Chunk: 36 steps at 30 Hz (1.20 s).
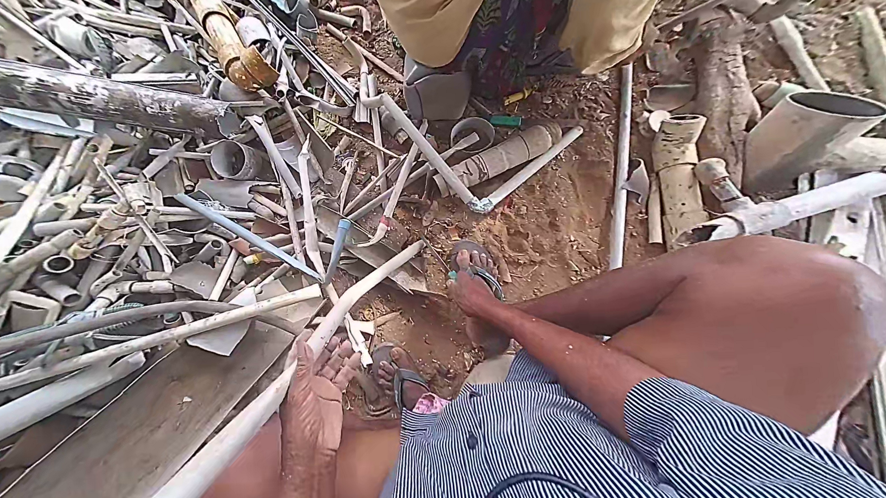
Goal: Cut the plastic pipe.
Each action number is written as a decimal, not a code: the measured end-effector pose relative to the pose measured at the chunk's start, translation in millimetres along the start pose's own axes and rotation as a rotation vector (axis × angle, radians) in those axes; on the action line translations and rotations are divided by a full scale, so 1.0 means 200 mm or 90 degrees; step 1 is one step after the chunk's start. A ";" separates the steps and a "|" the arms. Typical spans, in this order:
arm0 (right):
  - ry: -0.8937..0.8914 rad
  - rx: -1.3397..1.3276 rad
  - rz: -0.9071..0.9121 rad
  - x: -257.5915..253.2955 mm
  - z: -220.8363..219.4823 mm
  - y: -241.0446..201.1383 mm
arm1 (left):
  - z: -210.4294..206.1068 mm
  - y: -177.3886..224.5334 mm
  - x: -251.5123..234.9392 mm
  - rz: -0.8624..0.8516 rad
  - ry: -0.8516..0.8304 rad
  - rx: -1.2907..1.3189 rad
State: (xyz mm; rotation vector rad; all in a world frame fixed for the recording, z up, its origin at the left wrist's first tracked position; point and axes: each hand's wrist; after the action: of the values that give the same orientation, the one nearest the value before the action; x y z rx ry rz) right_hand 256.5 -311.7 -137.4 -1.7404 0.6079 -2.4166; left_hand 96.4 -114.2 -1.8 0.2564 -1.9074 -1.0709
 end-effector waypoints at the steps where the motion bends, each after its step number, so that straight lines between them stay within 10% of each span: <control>1: -0.012 0.008 -0.006 0.04 0.01 -0.02 | 0.01 -0.03 0.02 0.002 0.018 0.026; 12: 0.013 0.033 -0.038 -0.11 -0.02 0.04 | -0.08 -0.18 0.19 0.162 0.003 0.126; 17: 0.020 0.036 -0.033 -0.12 -0.02 0.05 | -0.14 -0.02 0.07 -0.290 -0.049 -0.823; 20: 0.023 0.048 -0.027 -0.12 -0.03 0.05 | -0.18 0.16 -0.21 0.169 -0.077 -1.183; 23: 0.021 0.040 -0.019 -0.10 -0.02 0.04 | -0.09 0.09 -0.46 0.409 -0.208 -1.096; 36: -0.089 0.119 0.192 0.27 -0.18 -0.20 | -0.27 0.00 -0.09 0.203 -0.106 -1.195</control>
State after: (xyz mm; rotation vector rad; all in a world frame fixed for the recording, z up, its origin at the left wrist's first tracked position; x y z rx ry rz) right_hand 209.9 -281.7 -83.0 -1.5964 0.5605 -2.0591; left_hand 149.3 -136.8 -0.8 -1.1383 -0.3737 -2.1131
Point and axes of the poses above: each hand's wrist, its own x-axis away from the middle knuckle, its own z-axis out of the back of the hand, y = z × x, and after that the axes turned 12 degrees about -y, right-handed
